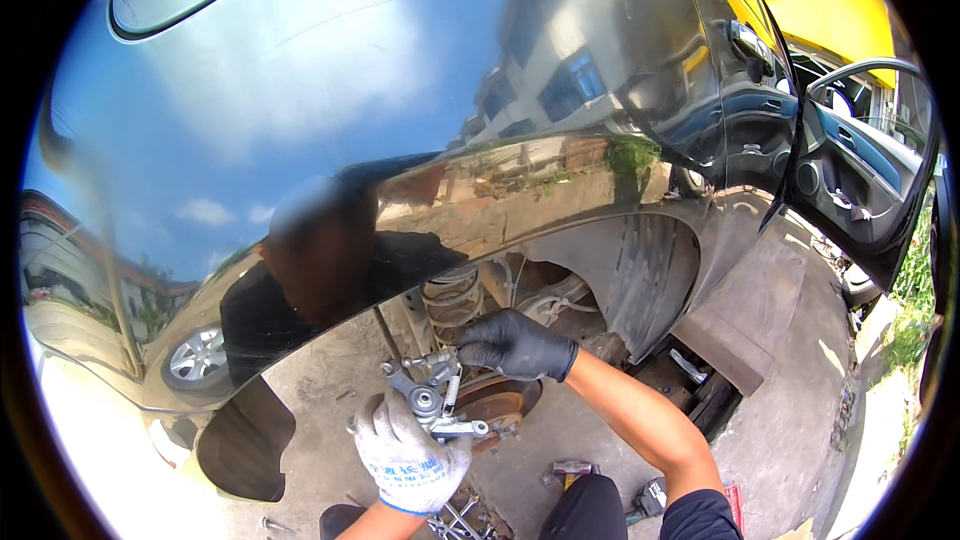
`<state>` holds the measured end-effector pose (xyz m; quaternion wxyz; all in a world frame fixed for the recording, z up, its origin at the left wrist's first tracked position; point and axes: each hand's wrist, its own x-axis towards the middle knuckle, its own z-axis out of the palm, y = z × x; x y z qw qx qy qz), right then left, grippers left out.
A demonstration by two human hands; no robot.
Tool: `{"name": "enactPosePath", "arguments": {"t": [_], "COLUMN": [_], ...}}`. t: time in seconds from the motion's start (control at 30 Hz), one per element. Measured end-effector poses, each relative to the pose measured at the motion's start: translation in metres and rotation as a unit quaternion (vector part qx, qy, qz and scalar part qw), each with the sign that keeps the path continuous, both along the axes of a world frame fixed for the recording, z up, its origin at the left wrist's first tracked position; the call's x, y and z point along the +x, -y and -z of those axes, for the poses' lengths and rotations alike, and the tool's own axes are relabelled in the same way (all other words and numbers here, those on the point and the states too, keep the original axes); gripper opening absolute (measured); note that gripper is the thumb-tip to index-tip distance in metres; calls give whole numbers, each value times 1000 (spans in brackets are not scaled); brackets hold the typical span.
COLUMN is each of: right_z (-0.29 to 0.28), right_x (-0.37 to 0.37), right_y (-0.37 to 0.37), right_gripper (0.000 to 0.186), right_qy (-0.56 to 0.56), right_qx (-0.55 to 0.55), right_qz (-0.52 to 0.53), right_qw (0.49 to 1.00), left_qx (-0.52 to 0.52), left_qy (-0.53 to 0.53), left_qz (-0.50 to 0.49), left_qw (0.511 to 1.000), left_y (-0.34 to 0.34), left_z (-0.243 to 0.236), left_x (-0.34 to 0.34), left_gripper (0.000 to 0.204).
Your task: The person removes the brake caliper from a car's wheel assembly using a wrench and hammer. They loosen bolts, tap the caliper to detach it, and then remove it from the rotor.
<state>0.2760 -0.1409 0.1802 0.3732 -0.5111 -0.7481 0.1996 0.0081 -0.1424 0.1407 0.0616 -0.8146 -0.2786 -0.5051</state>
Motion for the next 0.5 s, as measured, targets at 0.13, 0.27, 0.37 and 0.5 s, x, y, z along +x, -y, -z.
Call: {"name": "enactPosePath", "arguments": {"t": [0.13, 0.27, 0.37, 0.5], "right_z": [13, 4, -7, -15], "right_x": [-17, -23, -21, -41], "right_y": [10, 17, 20, 20], "right_gripper": [26, 34, 44, 59], "right_qy": [-46, 42, 86, 113], "right_qx": [72, 101, 96, 101], "right_qz": [54, 79, 61, 79], "right_qw": [995, 991, 990, 985], "left_qx": [6, 4, 33, 11], "left_qy": [0, 9, 18, 22], "left_qz": [-20, 8, 14, 13], "left_qw": [1000, 1000, 999, 1000], "left_y": [0, -6, -12, -14], "left_z": [2, 10, 17, 23], "left_x": [-2, -1, -1, -2], "left_gripper": [111, 105, 105, 105]}}
